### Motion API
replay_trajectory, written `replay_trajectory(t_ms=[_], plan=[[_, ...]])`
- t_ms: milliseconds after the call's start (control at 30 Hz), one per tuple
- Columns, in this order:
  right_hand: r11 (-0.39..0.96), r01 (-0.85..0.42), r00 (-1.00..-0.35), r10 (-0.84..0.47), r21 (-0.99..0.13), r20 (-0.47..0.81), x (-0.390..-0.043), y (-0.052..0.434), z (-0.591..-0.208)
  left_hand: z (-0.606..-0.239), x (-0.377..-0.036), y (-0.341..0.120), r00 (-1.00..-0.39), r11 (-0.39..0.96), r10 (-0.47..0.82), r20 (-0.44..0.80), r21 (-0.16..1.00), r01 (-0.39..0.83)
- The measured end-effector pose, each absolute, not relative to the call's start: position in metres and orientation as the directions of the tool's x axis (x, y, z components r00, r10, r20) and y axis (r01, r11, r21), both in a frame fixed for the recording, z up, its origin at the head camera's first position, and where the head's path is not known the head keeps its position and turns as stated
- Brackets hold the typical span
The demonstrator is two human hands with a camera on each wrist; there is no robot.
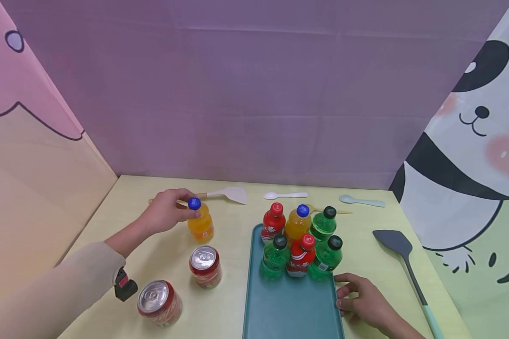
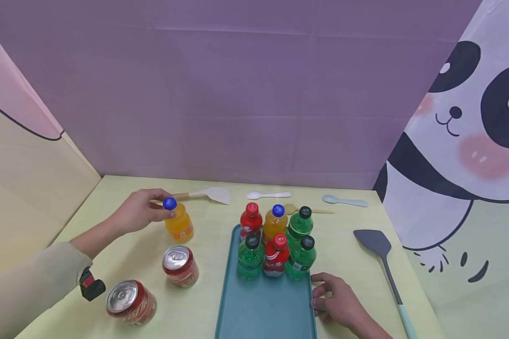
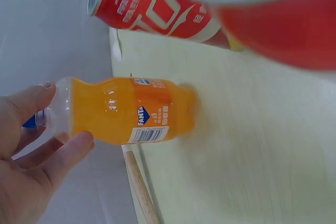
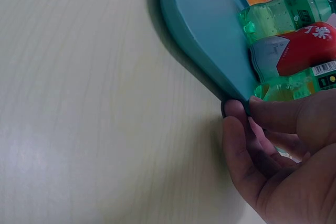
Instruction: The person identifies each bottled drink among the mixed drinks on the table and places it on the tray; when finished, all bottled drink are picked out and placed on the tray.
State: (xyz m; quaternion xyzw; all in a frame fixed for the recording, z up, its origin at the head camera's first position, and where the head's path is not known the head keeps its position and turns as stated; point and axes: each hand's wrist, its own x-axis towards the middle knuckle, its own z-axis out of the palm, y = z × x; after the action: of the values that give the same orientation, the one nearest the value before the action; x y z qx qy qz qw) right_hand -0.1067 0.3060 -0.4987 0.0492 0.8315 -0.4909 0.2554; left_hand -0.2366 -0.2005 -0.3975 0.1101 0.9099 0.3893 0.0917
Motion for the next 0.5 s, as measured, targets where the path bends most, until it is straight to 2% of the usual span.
replay_trajectory(t_ms=[233,500], plan=[[0.517,0.324,-0.867,-0.173,-0.792,-0.468,-0.106,0.306,-0.497,-0.389,-0.225,-0.2,-0.961,0.67,0.269,-0.063,0.729,0.139],[0.529,0.322,-0.866,-0.171,-0.785,-0.47,-0.106,0.305,-0.497,-0.363,-0.212,-0.196,-0.959,0.696,0.283,0.014,0.685,0.215]])
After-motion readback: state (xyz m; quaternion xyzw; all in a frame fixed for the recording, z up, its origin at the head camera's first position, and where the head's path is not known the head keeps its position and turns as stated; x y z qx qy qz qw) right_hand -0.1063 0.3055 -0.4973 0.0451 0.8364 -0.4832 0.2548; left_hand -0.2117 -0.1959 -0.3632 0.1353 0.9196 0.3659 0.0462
